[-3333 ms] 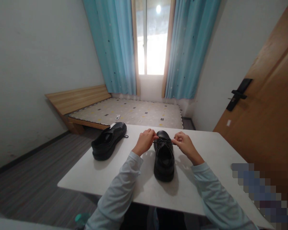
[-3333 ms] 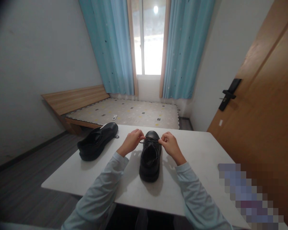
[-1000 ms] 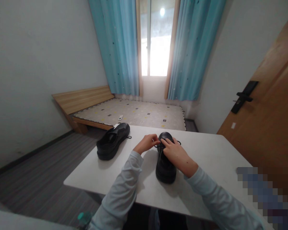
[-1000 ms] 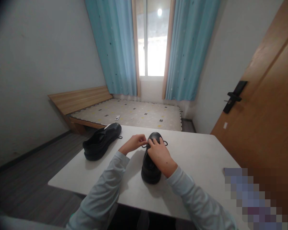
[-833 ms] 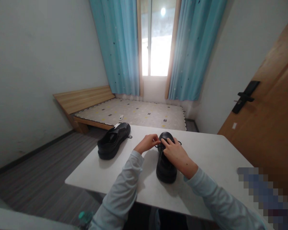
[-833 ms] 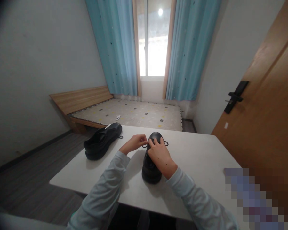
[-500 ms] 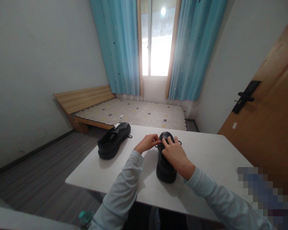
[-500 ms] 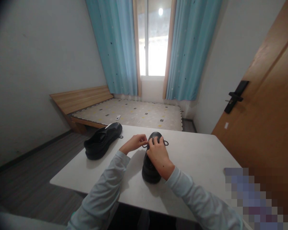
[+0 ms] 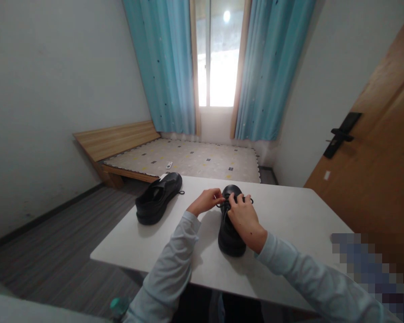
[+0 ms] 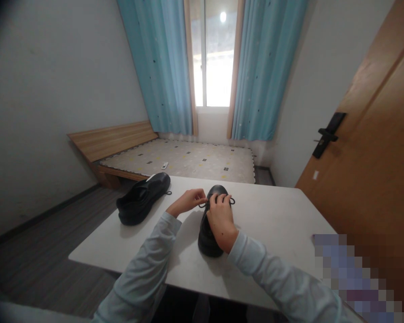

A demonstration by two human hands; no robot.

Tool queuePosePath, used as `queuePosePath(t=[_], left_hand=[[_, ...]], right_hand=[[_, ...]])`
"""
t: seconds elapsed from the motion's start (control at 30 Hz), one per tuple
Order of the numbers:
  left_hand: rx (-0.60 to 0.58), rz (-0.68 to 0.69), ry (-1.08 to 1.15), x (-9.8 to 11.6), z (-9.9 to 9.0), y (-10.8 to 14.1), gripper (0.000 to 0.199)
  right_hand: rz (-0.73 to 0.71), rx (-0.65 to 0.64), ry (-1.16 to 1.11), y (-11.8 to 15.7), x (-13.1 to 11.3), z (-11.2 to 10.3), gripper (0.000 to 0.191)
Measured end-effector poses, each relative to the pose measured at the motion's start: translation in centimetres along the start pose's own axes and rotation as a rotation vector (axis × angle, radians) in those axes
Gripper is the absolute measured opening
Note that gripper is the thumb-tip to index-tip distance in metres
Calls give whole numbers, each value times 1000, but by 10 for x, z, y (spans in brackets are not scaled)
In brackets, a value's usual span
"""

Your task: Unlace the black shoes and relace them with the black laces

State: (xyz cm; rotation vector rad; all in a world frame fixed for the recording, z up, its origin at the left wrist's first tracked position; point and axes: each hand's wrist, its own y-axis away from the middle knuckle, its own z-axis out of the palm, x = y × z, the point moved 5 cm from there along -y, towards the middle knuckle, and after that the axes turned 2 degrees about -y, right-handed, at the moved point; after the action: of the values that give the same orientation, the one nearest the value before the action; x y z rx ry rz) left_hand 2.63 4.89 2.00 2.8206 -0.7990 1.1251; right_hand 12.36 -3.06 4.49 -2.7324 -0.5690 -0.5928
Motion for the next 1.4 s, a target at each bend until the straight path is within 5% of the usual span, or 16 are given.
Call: queuePosePath(t=[0.37, 1.13, 1.4], left_hand=[[-10, 13, 6, 1, 1, 1, 19], [-25, 19, -25, 4, 2, 2, 20], [-16, 2, -21, 5, 2, 3, 17]], right_hand=[[116, -129, -60, 0, 3, 3, 41], [146, -163, -99, -3, 0, -6, 39], [43, -200, -66, -2, -1, -8, 36]])
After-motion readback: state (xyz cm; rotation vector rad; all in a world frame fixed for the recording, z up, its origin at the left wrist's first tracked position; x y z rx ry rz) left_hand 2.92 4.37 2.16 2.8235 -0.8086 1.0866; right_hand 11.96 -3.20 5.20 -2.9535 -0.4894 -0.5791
